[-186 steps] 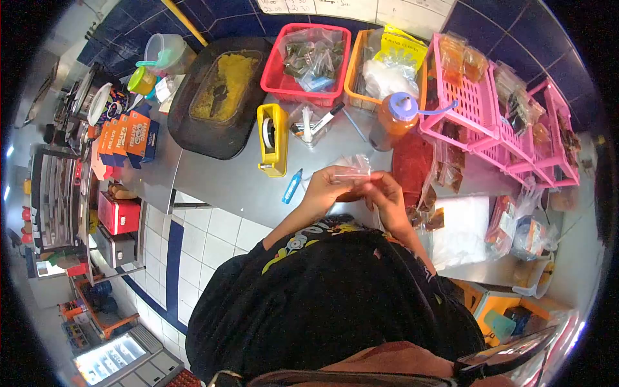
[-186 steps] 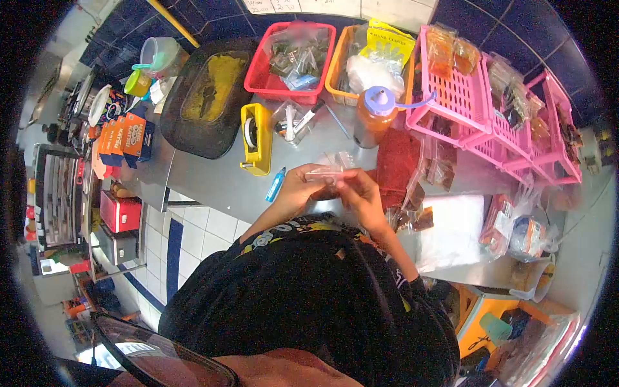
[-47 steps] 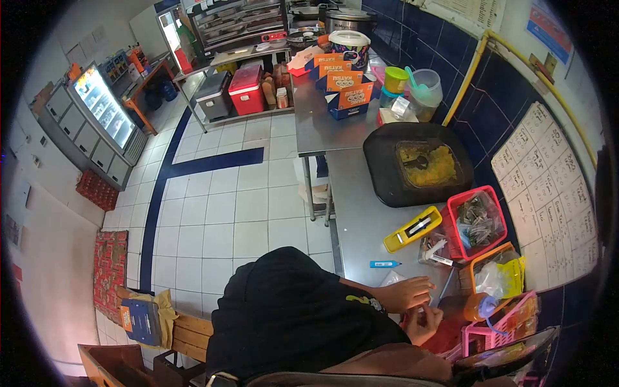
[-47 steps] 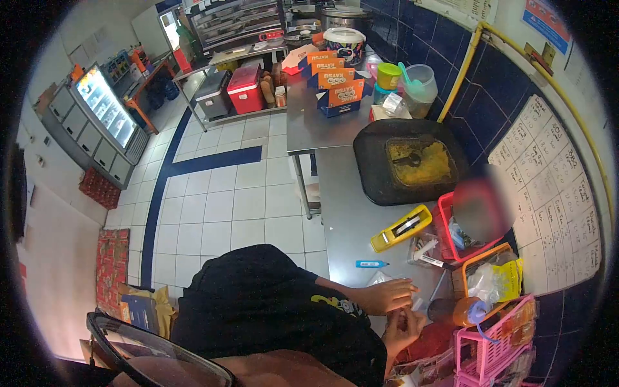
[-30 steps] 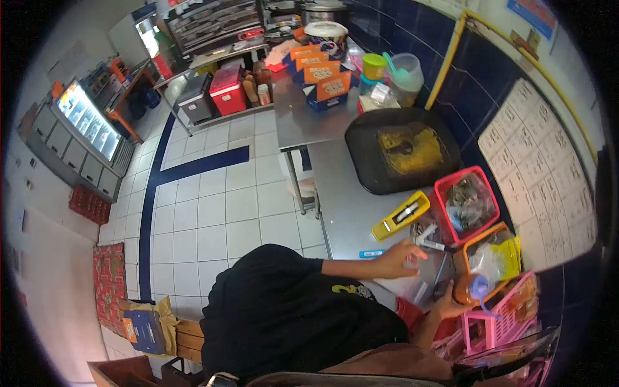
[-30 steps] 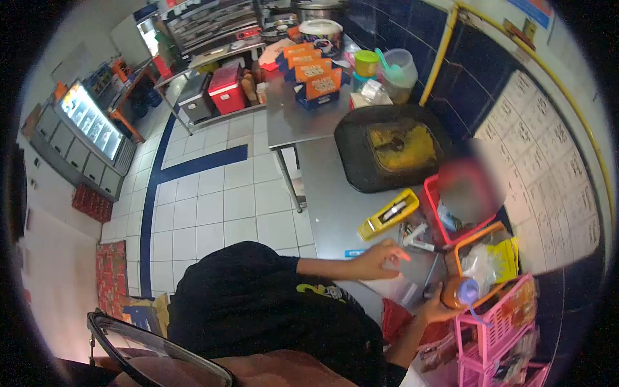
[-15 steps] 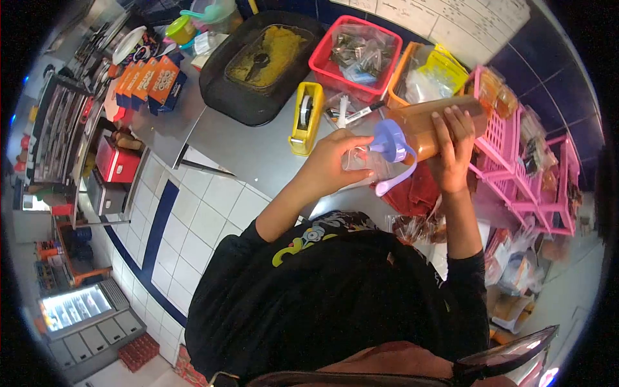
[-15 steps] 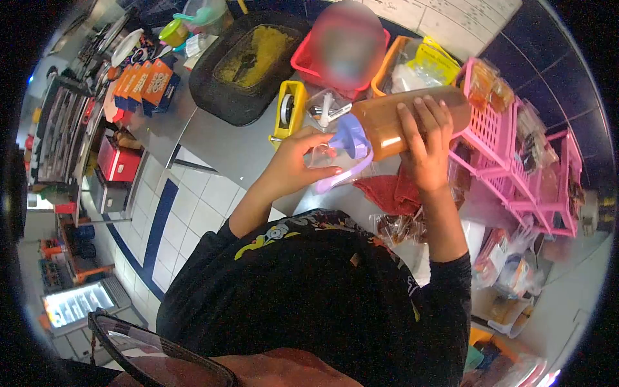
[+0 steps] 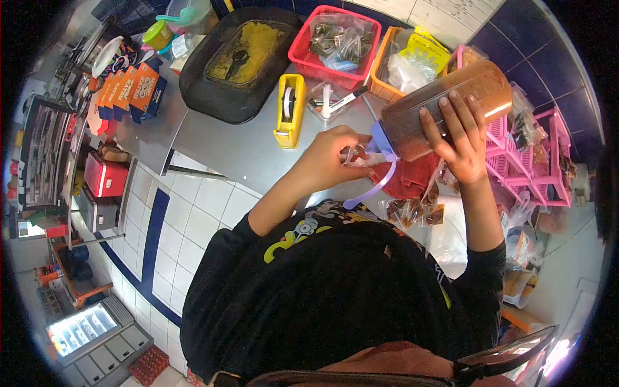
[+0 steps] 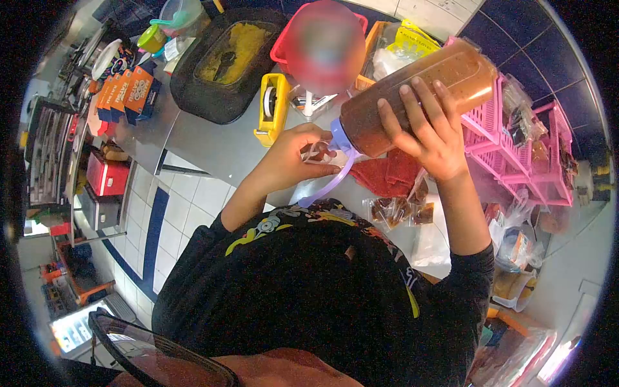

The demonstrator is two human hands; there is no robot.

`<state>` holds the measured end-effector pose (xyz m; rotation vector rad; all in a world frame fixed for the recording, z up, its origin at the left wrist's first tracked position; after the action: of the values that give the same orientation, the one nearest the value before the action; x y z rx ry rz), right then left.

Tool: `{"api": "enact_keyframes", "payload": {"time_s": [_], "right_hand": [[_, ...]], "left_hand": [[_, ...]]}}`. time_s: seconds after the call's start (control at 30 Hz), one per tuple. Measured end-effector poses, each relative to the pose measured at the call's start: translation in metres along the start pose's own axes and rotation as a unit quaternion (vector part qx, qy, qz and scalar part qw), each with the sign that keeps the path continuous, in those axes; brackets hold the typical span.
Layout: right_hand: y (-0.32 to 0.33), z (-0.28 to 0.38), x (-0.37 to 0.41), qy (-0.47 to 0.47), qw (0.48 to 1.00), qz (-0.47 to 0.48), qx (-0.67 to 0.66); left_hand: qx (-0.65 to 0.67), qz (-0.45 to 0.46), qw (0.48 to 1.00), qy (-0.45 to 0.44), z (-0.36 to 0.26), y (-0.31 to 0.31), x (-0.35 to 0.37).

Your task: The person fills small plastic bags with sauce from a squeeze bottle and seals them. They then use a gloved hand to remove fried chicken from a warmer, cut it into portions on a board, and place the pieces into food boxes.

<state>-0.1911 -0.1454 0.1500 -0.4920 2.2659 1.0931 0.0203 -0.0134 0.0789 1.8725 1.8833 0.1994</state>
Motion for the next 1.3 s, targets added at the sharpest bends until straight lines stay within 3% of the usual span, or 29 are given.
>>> {"api": "enact_keyframes", "payload": {"time_s": [0.27, 0.47, 0.57, 0.77, 0.87, 1.0, 1.07, 1.2, 1.3], "right_hand": [[0.002, -0.003, 0.0, -0.013, 1.0, 0.01, -0.017], [-0.008, 0.0, 0.013, -0.073, 0.995, 0.049, -0.046], [-0.017, 0.003, 0.023, -0.129, 0.985, 0.065, -0.094], [-0.045, 0.028, 0.041, -0.29, 0.93, 0.016, -0.225], [-0.067, 0.039, 0.049, -0.39, 0.877, -0.008, -0.281], [-0.113, 0.045, 0.076, -0.536, 0.792, -0.024, -0.292], [-0.139, 0.049, 0.091, -0.58, 0.739, -0.049, -0.338], [-0.17, 0.064, 0.107, -0.634, 0.691, -0.066, -0.342], [-0.172, 0.067, 0.107, -0.647, 0.68, -0.077, -0.336]], "left_hand": [[0.027, 0.013, 0.999, 0.014, 0.01, -0.006, -0.001], [0.031, 0.016, 0.999, 0.04, 0.005, -0.003, -0.006], [0.103, 0.006, 0.993, 0.058, 0.018, -0.009, -0.007], [0.05, 0.024, 0.995, 0.08, 0.025, -0.015, -0.018], [0.323, -0.02, 0.945, 0.058, 0.062, -0.039, -0.019], [0.576, -0.064, 0.795, 0.179, 0.071, -0.044, -0.023], [0.601, -0.095, 0.768, 0.2, 0.072, -0.047, -0.024], [0.604, -0.135, 0.747, 0.243, 0.073, -0.046, -0.023], [0.63, -0.108, 0.729, 0.245, 0.068, -0.047, -0.02]]}}
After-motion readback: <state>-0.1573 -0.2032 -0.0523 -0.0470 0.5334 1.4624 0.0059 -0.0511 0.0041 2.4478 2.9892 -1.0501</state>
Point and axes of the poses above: each hand's wrist, its own x-axis away from the middle knuckle, its own y-axis out of the back of the hand, z = x × y, the point moved 1 cm from there along -x, towards the middle knuckle, and after that the axes turned 2 degrees about -y, right-handed, at the moved point
